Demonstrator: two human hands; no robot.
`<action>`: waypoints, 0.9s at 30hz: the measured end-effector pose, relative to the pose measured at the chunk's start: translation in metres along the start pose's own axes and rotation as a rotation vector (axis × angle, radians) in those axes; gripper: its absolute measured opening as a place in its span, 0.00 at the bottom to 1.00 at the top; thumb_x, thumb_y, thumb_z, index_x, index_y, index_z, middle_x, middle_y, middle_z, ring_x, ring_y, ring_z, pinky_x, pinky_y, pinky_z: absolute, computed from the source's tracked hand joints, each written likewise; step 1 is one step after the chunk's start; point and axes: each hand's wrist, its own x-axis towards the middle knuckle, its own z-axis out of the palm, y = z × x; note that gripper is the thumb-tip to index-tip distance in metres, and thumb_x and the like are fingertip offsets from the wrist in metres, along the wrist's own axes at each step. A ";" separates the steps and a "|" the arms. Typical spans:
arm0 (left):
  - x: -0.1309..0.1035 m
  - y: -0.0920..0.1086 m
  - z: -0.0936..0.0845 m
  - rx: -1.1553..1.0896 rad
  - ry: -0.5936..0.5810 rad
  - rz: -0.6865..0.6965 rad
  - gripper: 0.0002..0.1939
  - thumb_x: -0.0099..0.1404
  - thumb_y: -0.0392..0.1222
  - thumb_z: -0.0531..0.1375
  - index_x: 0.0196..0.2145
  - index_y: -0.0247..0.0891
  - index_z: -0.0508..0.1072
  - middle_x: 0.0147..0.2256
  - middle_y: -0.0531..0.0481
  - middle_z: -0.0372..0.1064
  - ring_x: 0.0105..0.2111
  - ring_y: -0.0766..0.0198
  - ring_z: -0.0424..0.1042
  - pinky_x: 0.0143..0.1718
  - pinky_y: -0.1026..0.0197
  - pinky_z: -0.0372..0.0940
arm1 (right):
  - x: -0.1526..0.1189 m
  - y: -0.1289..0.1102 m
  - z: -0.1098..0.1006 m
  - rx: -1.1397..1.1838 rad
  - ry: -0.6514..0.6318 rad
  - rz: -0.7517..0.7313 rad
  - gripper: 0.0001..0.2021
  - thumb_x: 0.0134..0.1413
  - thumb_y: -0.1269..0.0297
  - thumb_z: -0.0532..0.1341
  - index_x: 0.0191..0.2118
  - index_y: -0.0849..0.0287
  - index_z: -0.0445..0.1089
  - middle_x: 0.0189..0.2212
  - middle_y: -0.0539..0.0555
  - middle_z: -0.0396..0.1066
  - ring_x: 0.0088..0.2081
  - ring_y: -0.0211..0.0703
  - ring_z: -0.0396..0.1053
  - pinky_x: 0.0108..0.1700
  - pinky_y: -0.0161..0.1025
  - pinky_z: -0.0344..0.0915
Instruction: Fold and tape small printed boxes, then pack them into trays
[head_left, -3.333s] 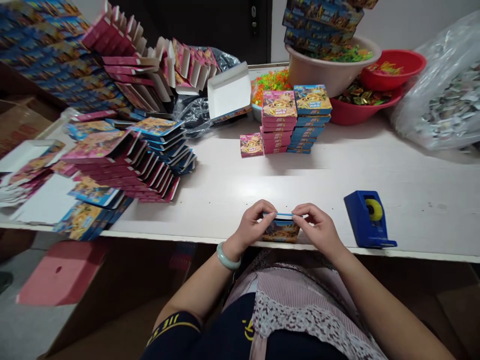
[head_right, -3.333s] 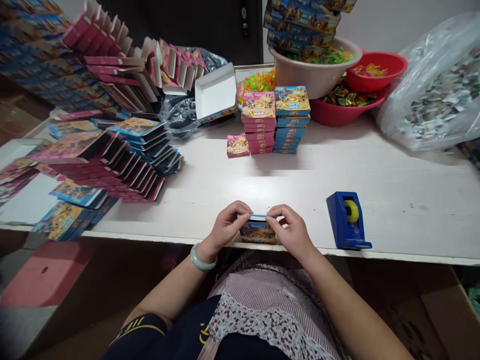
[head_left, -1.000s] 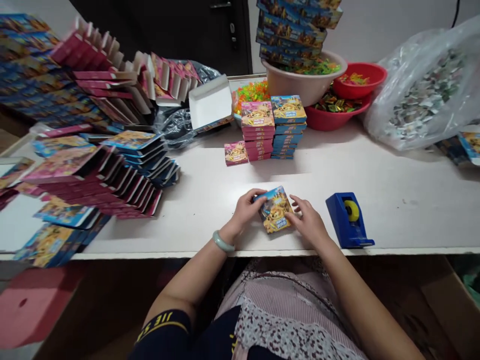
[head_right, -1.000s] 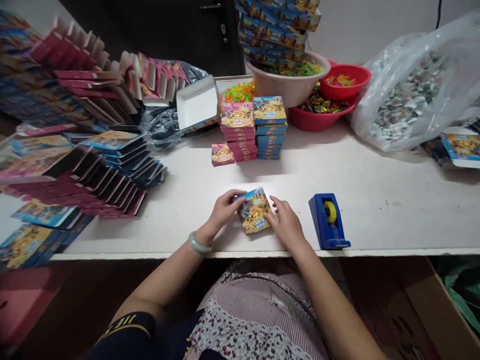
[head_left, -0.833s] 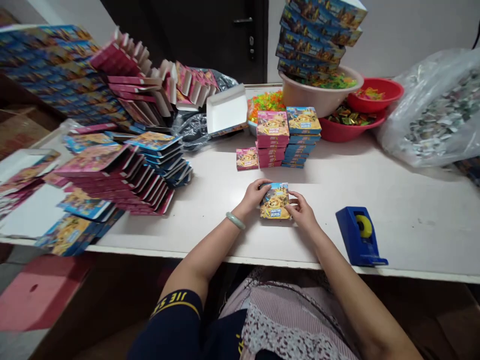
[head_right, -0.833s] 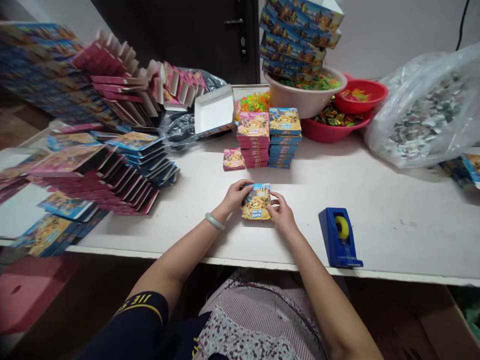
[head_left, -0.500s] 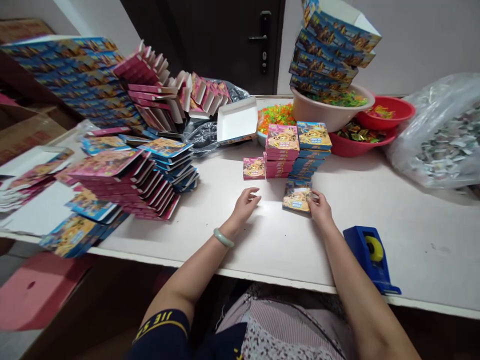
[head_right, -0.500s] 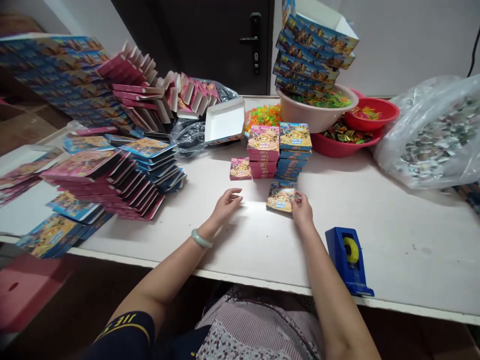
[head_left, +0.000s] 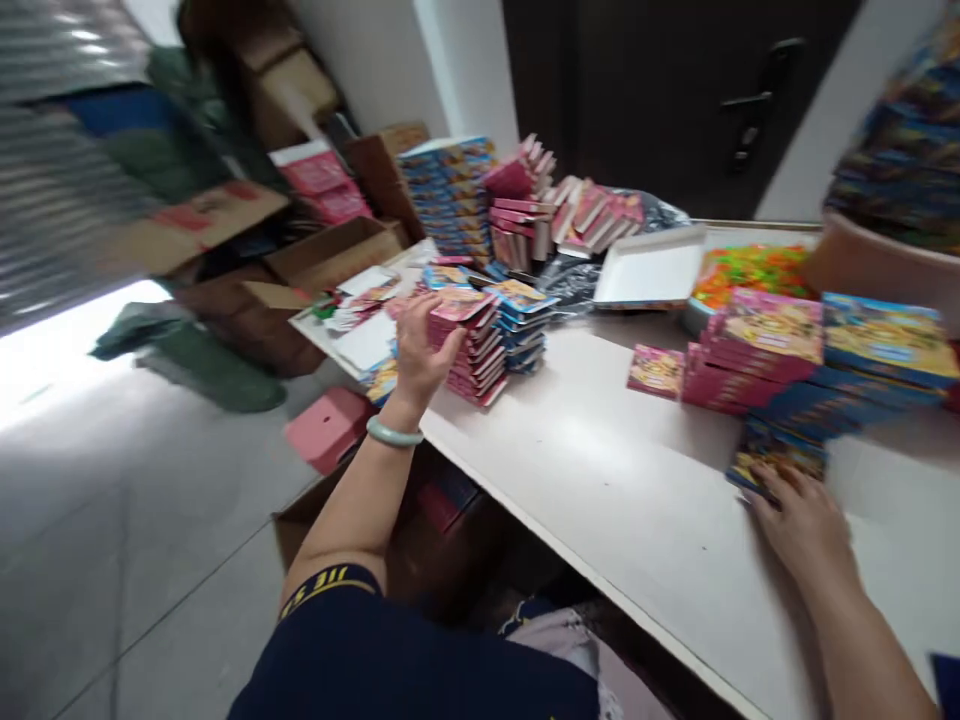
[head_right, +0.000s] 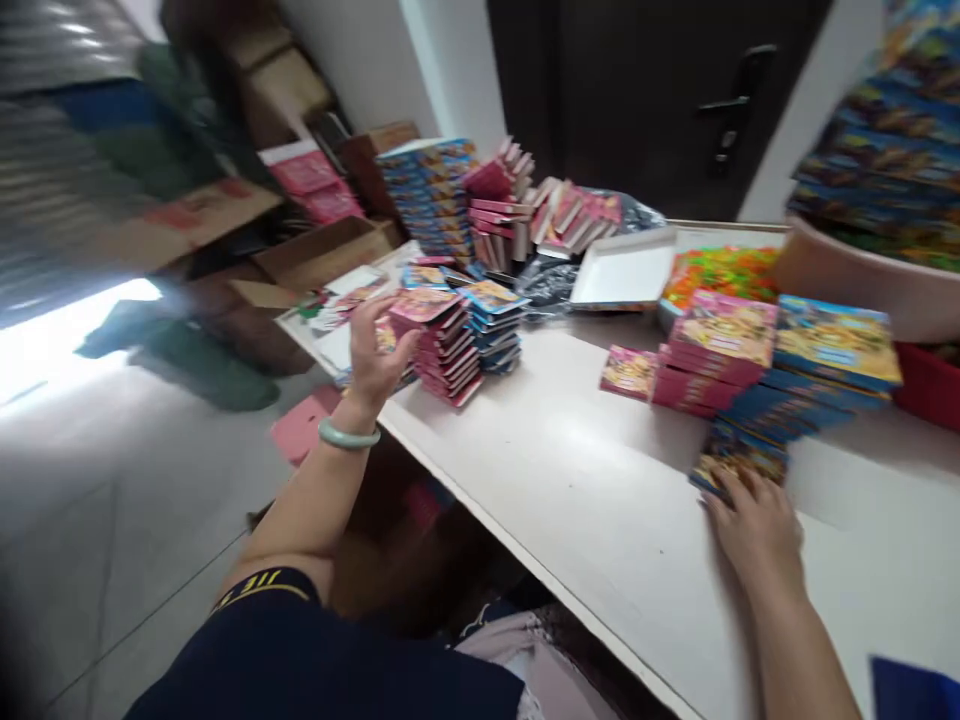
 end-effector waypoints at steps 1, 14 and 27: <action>0.006 -0.014 -0.011 0.043 -0.104 -0.005 0.32 0.57 0.52 0.67 0.55 0.36 0.66 0.56 0.38 0.65 0.60 0.48 0.61 0.64 0.42 0.51 | -0.001 0.009 0.007 -0.003 0.022 -0.060 0.17 0.52 0.51 0.53 0.41 0.50 0.74 0.46 0.68 0.71 0.53 0.69 0.65 0.51 0.63 0.62; -0.005 -0.068 0.001 0.303 -0.425 -0.081 0.24 0.62 0.29 0.51 0.54 0.37 0.70 0.58 0.41 0.66 0.64 0.50 0.57 0.64 0.35 0.46 | -0.023 -0.031 -0.013 0.222 -0.110 -0.116 0.17 0.54 0.48 0.54 0.43 0.47 0.71 0.46 0.62 0.73 0.51 0.72 0.69 0.45 0.63 0.69; -0.109 0.120 0.067 -0.919 -0.200 -0.316 0.26 0.66 0.46 0.61 0.59 0.45 0.60 0.38 0.51 0.73 0.36 0.68 0.74 0.40 0.65 0.70 | -0.061 -0.180 -0.070 0.713 -0.031 0.041 0.27 0.56 0.54 0.64 0.61 0.46 0.61 0.59 0.60 0.64 0.49 0.54 0.71 0.32 0.43 0.75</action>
